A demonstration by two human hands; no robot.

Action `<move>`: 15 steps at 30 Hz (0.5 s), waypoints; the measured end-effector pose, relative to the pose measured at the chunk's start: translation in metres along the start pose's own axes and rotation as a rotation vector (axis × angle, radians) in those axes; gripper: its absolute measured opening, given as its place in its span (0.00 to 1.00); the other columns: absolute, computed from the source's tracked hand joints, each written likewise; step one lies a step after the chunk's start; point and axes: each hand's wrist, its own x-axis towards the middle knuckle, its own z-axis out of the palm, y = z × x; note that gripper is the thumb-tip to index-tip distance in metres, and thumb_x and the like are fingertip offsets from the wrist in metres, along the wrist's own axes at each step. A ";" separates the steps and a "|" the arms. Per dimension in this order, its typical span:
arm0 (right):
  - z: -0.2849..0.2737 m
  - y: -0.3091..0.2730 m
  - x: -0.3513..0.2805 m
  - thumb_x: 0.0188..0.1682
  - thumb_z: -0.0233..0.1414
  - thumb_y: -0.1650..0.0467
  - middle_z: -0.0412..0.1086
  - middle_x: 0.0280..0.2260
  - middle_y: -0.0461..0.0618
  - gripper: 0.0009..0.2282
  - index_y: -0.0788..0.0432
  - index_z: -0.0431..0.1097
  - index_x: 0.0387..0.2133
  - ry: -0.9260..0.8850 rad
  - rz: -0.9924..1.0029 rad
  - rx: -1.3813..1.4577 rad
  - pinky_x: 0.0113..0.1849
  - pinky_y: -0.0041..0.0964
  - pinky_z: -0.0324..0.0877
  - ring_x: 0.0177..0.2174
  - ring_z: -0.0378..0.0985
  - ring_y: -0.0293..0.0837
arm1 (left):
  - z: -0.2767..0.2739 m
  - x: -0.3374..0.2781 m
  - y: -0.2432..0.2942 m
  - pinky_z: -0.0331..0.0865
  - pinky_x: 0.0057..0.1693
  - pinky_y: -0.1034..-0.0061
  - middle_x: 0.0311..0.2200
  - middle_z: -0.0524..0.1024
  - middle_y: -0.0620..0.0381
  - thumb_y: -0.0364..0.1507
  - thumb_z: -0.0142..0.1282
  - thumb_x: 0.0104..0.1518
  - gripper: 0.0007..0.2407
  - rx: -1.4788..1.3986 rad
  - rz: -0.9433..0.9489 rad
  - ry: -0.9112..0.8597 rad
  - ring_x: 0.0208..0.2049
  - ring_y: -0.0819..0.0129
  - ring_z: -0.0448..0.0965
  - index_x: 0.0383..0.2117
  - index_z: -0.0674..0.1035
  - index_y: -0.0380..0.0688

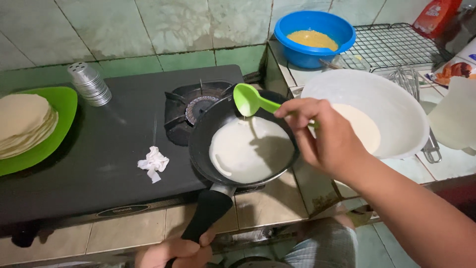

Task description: The person pours batter into a frying pan, cooks thin crepes, and stacks them on a plate.

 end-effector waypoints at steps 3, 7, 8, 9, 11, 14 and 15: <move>-0.002 0.000 0.000 0.56 0.49 0.83 0.74 0.44 0.61 0.12 0.61 0.50 0.41 0.090 0.140 0.066 0.39 0.33 0.76 0.38 0.80 0.45 | -0.001 0.001 -0.001 0.57 0.26 0.77 0.17 0.61 0.62 0.24 0.46 0.58 0.10 -0.071 0.002 0.010 0.15 0.76 0.61 0.43 0.62 0.39; -0.010 -0.004 0.008 0.62 0.45 0.81 0.71 0.46 0.60 0.10 0.60 0.49 0.42 0.297 0.268 0.311 0.45 0.36 0.77 0.39 0.75 0.42 | -0.002 0.005 -0.003 0.58 0.26 0.78 0.15 0.60 0.64 0.25 0.47 0.58 0.10 -0.191 0.007 -0.071 0.14 0.77 0.60 0.42 0.62 0.42; -0.016 -0.002 0.008 0.62 0.45 0.81 0.71 0.46 0.60 0.10 0.60 0.49 0.42 0.295 0.267 0.312 0.45 0.36 0.77 0.39 0.75 0.42 | -0.001 0.006 -0.002 0.58 0.26 0.78 0.15 0.60 0.64 0.25 0.47 0.58 0.10 -0.192 0.008 -0.072 0.14 0.77 0.60 0.42 0.62 0.42; -0.021 -0.001 0.008 0.64 0.45 0.79 0.70 0.46 0.58 0.08 0.60 0.50 0.43 0.345 0.241 0.362 0.45 0.36 0.78 0.41 0.76 0.42 | 0.001 0.007 -0.002 0.58 0.26 0.79 0.15 0.60 0.64 0.25 0.47 0.58 0.09 -0.195 0.012 -0.070 0.14 0.77 0.60 0.41 0.62 0.43; -0.031 0.001 0.007 0.67 0.44 0.78 0.70 0.46 0.57 0.07 0.60 0.51 0.44 0.394 0.214 0.416 0.45 0.35 0.78 0.44 0.77 0.41 | 0.004 0.008 0.000 0.58 0.25 0.81 0.15 0.59 0.63 0.24 0.47 0.58 0.09 -0.199 0.018 -0.066 0.14 0.78 0.60 0.41 0.62 0.43; -0.048 0.011 -0.004 0.68 0.45 0.75 0.71 0.45 0.56 0.06 0.56 0.52 0.45 0.543 0.241 0.563 0.40 0.35 0.74 0.37 0.77 0.41 | 0.002 0.012 0.005 0.57 0.22 0.79 0.15 0.59 0.63 0.23 0.47 0.58 0.09 -0.055 0.085 0.041 0.12 0.77 0.59 0.42 0.64 0.41; -0.054 0.022 -0.014 0.72 0.44 0.74 0.70 0.46 0.56 0.05 0.56 0.54 0.48 0.588 0.226 0.609 0.42 0.36 0.72 0.38 0.75 0.42 | -0.005 0.016 0.008 0.56 0.21 0.79 0.15 0.59 0.62 0.23 0.48 0.58 0.09 -0.004 0.115 0.006 0.12 0.76 0.59 0.43 0.65 0.41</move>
